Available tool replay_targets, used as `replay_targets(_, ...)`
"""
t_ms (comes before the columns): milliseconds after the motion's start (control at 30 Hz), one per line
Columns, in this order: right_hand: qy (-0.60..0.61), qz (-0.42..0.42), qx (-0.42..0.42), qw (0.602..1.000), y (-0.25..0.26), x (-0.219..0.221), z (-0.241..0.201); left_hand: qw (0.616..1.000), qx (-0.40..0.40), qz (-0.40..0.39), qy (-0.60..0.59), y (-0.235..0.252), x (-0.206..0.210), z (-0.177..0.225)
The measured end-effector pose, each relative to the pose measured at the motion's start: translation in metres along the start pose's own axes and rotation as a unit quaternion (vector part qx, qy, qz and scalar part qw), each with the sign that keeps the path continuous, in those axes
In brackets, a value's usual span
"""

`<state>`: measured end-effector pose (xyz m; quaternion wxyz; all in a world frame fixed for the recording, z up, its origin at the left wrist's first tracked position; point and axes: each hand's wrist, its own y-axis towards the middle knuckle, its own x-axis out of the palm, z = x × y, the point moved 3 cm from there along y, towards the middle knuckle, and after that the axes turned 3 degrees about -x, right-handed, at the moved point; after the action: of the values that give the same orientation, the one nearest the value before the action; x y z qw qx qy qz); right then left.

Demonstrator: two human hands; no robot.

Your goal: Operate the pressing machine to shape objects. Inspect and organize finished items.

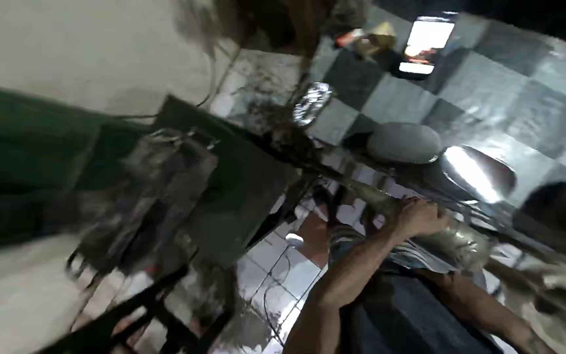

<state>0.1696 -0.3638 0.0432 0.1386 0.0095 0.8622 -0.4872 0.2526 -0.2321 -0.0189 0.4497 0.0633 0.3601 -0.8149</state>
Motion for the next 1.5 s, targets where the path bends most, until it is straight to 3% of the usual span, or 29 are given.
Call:
replay_targets(67,-0.064,-0.027,0.024,0.997,-0.002,-0.018,-0.027,0.982,0.036,0.183,-0.038,-0.062,-0.049,0.001)
replay_targets(167,-0.146,0.023,-0.037,0.988,0.019,-0.032,-0.044,0.895,0.064,0.416,-0.148,-0.145,-0.105,-0.017)
replay_targets(233,-0.173,0.102,-0.124,0.972,0.034,-0.046,-0.068,0.834,0.052,0.504,-0.221,-0.179,-0.139,-0.039)
replay_targets(333,-0.203,0.168,-0.195,0.945,0.042,-0.065,-0.127,0.733,0.068,0.649,-0.193,-0.206,-0.214,-0.067)
replay_targets(433,-0.218,0.161,-0.192,0.943,0.043,-0.073,-0.179,0.668,0.088,0.686,-0.274,-0.217,-0.280,-0.095)
replay_targets(500,-0.230,0.168,-0.210,0.935,0.052,-0.070,-0.200,0.679,0.052,0.674,-0.286,-0.230,-0.295,-0.100)
replay_targets(600,-0.254,0.154,-0.208,0.932,0.074,-0.063,-0.219,0.756,-0.191,0.614,-0.120,-0.274,-0.272,-0.096)
replay_targets(700,-0.294,0.088,-0.169,0.937,0.100,-0.054,-0.245,0.732,-0.357,0.581,0.011,-0.302,-0.235,-0.182)
replay_targets(767,-0.330,0.070,-0.184,0.923,0.117,-0.042,-0.267,0.713,-0.375,0.586,0.086,-0.313,-0.199,-0.238)
replay_targets(833,-0.359,0.163,-0.305,0.867,0.133,-0.028,-0.295,0.716,-0.389,0.572,0.093,-0.351,-0.185,-0.231)
replay_targets(900,-0.361,0.285,-0.455,0.763,0.151,-0.023,-0.331,0.761,-0.425,0.489,0.018,-0.408,-0.177,-0.219)
replay_targets(1000,-0.394,0.320,-0.532,0.678,0.195,-0.037,-0.388,0.810,-0.414,0.414,-0.008,-0.452,-0.146,-0.280)
replay_targets(1067,-0.429,0.312,-0.530,0.662,0.233,-0.048,-0.417,0.791,-0.378,0.479,0.033,-0.460,-0.126,-0.300)
replay_targets(1133,-0.456,0.291,-0.470,0.698,0.258,-0.041,-0.438,0.749,-0.349,0.558,0.076,-0.461,-0.112,-0.275)
replay_targets(1167,-0.460,0.269,-0.436,0.725,0.258,-0.024,-0.448,0.752,-0.343,0.560,0.065,-0.455,-0.099,-0.254)
replay_targets(1267,-0.454,0.237,-0.412,0.754,0.251,0.058,-0.489,0.813,-0.317,0.482,-0.074,-0.406,-0.040,-0.223)
replay_targets(1367,-0.412,0.124,-0.376,0.821,0.257,0.118,-0.522,0.875,-0.237,0.342,-0.248,-0.347,0.013,-0.196)
replay_targets(1433,-0.407,0.055,-0.391,0.824,0.246,0.098,-0.522,0.904,-0.155,0.303,-0.260,-0.325,0.034,-0.181)
replay_targets(1500,-0.409,0.039,-0.423,0.808,0.213,0.035,-0.506,0.906,-0.083,0.299,-0.287,-0.319,0.042,-0.188)
